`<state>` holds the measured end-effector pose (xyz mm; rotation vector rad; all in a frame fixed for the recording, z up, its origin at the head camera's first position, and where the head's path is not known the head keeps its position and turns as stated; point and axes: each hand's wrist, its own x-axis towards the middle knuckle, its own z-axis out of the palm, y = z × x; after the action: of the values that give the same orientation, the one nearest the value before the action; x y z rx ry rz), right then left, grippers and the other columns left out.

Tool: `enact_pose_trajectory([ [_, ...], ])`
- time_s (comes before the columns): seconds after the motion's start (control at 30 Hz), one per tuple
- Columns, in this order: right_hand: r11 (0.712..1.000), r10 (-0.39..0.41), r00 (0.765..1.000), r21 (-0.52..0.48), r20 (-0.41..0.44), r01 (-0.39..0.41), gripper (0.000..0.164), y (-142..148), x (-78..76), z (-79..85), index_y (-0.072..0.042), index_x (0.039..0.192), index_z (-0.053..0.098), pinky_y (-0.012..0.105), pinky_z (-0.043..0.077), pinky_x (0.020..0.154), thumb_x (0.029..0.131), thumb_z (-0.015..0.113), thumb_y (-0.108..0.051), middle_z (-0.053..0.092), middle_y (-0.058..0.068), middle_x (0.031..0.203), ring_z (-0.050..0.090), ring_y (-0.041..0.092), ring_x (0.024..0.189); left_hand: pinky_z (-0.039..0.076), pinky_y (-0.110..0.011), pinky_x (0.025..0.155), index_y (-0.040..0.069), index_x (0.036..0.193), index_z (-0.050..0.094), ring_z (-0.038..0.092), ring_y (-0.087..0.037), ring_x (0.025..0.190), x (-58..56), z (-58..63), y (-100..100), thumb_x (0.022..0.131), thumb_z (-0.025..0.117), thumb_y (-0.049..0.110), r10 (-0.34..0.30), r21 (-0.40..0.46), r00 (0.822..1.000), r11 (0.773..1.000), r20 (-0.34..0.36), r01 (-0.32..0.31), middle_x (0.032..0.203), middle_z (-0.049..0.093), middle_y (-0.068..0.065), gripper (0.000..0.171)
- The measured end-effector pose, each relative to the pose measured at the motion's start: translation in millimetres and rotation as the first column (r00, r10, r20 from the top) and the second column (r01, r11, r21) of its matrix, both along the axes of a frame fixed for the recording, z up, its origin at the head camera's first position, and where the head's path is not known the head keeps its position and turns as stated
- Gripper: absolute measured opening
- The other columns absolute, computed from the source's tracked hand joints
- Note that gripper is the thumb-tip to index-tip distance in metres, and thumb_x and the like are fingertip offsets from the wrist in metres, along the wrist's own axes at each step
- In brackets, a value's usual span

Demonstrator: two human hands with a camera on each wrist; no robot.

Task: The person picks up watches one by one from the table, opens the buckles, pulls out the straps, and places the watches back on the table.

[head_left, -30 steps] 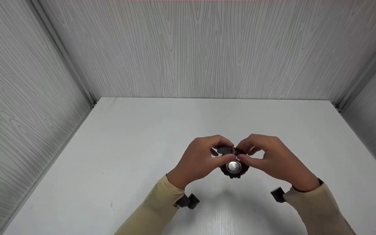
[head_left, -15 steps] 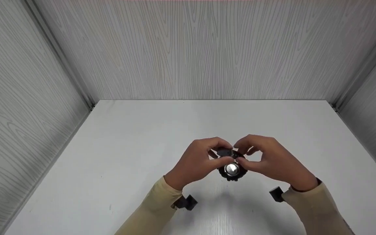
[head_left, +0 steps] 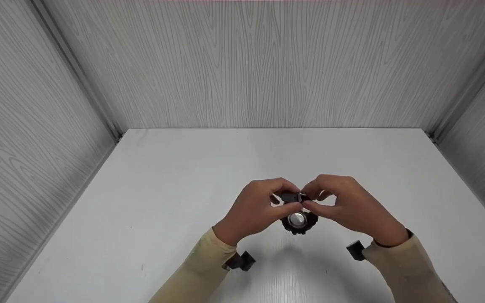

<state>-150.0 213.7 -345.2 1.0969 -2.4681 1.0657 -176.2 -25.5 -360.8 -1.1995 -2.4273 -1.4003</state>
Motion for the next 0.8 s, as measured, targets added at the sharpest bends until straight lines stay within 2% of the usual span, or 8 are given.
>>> enact_pose_trajectory([
  [0.2, 1.000, 0.005, 1.000, 0.017, -0.009, -0.005, 0.021, -0.1, -0.8, -0.1, -0.023, 0.105, 0.072, 0.030, 0.057, 0.077, 0.092, 0.077, -0.006, 0.071, -0.011, 0.096, 0.065, 0.005, 0.085, 0.060, -0.031, 0.075, 0.018, 0.105, 0.076, 0.067, 0.000, 0.087, 0.2, 1.9, -1.7, 0.093, 0.077, 0.021, -0.029, 0.033, 0.998, 0.999, 0.052, 0.027, 0.093, 0.073, 0.013, 0.012],
  [0.4, 0.998, -0.015, 1.000, 0.054, -0.026, 0.017, 0.025, 2.3, -0.9, -0.1, -0.021, 0.103, 0.069, 0.030, 0.058, 0.074, 0.089, 0.077, -0.002, 0.071, -0.012, 0.095, 0.066, 0.004, 0.084, 0.059, -0.025, 0.074, 0.013, 0.106, 0.074, 0.069, -0.001, 0.086, 0.2, 4.6, -4.9, 0.092, 0.076, 0.017, -0.020, 0.041, 0.996, 0.999, 0.081, 0.017, 0.092, 0.074, 0.009, 0.014],
  [0.6, 0.998, -0.029, 0.998, 0.062, -0.050, 0.032, 0.029, 2.6, -2.1, -1.6, -0.018, 0.112, 0.070, 0.029, 0.058, 0.077, 0.089, 0.079, -0.004, 0.071, -0.013, 0.104, 0.068, 0.006, 0.092, 0.058, -0.025, 0.075, 0.015, 0.109, 0.074, 0.068, 0.000, 0.087, -0.5, 4.3, -4.9, 0.094, 0.076, 0.021, -0.014, 0.028, 0.997, 1.000, 0.078, 0.011, 0.095, 0.075, 0.010, 0.016],
  [0.8, 0.999, -0.005, 0.995, 0.036, -0.095, 0.009, 0.028, 1.7, -2.5, -0.5, -0.021, 0.107, 0.073, 0.029, 0.057, 0.075, 0.089, 0.078, -0.001, 0.071, -0.013, 0.099, 0.066, 0.005, 0.085, 0.058, -0.025, 0.077, 0.014, 0.113, 0.073, 0.068, 0.000, 0.089, -1.6, 4.2, -3.8, 0.095, 0.076, 0.023, -0.016, 0.016, 0.998, 1.000, 0.064, 0.015, 0.096, 0.075, 0.009, 0.021],
])
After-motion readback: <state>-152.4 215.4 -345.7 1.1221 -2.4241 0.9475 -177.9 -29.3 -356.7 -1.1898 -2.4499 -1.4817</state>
